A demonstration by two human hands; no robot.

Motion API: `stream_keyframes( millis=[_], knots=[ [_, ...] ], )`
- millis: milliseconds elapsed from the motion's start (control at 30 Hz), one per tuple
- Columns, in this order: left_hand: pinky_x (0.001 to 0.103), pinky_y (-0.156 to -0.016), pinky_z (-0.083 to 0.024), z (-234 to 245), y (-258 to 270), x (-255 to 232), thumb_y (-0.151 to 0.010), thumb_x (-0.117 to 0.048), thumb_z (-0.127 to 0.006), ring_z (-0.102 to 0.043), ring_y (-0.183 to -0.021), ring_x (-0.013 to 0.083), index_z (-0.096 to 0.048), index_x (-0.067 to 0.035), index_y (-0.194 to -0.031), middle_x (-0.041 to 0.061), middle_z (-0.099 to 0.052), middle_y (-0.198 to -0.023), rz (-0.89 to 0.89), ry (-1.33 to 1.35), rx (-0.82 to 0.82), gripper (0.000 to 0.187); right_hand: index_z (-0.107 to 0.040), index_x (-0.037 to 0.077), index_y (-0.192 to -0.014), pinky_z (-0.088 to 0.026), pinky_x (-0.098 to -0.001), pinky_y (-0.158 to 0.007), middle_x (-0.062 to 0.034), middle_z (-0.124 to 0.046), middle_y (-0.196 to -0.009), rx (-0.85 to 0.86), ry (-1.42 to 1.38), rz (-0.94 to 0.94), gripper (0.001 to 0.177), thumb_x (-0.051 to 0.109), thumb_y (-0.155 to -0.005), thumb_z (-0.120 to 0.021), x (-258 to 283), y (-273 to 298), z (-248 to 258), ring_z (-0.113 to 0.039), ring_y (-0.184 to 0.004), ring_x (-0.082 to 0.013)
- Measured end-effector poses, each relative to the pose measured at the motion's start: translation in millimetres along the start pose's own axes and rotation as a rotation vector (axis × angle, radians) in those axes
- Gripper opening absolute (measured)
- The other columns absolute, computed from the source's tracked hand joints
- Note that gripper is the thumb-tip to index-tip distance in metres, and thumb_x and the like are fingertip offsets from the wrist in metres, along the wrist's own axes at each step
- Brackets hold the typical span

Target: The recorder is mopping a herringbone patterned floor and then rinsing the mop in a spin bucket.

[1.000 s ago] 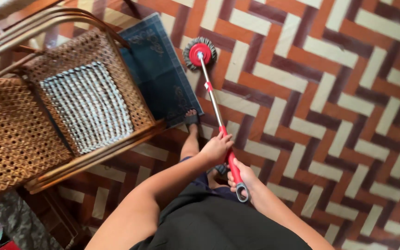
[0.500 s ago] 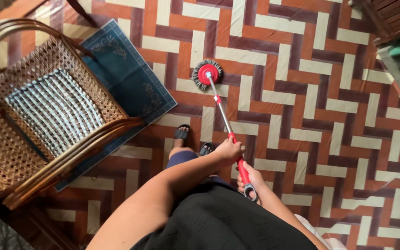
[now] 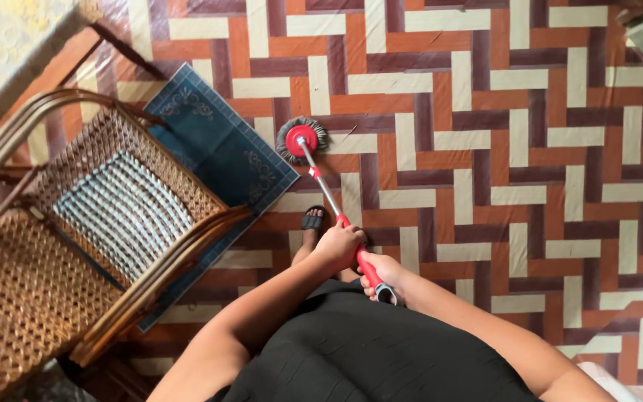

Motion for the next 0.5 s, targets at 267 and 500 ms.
stream_keyframes(
  millis=[267, 500],
  knots=[
    [0.048, -0.083, -0.059, 5, -50, -9, -0.086, -0.019, -0.068, -0.064, -0.104, 0.0468, -0.071, -0.011, -0.104, 0.01, -0.07, -0.11, -0.067, -0.012, 0.126, 0.02, -0.048, 0.007, -0.081, -0.039, -0.0262, -0.042, -0.0015, -0.05, -0.059, 0.087, -0.247, 0.193, 0.027, 0.022, -0.098, -0.064, 33, 55, -16, -0.045, -0.045, -0.012],
    [0.05, -0.089, -0.055, -9, -130, -7, -0.086, -0.021, -0.065, -0.063, -0.106, 0.0463, -0.074, -0.017, -0.102, 0.007, -0.071, -0.107, -0.314, -0.034, 0.19, 0.019, -0.054, 0.008, -0.078, -0.038, -0.029, -0.039, -0.0046, -0.05, -0.056, 0.004, -0.459, 0.328, 0.023, 0.026, -0.09, -0.063, 57, -8, 35, -0.047, -0.042, -0.015]
  ],
)
Point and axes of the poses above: each hand's wrist, its own y-axis away from the middle knuckle, its own z-axis out of the back of the hand, x = y × z, the point moved 7 cm from there along -y, towards the middle knuckle
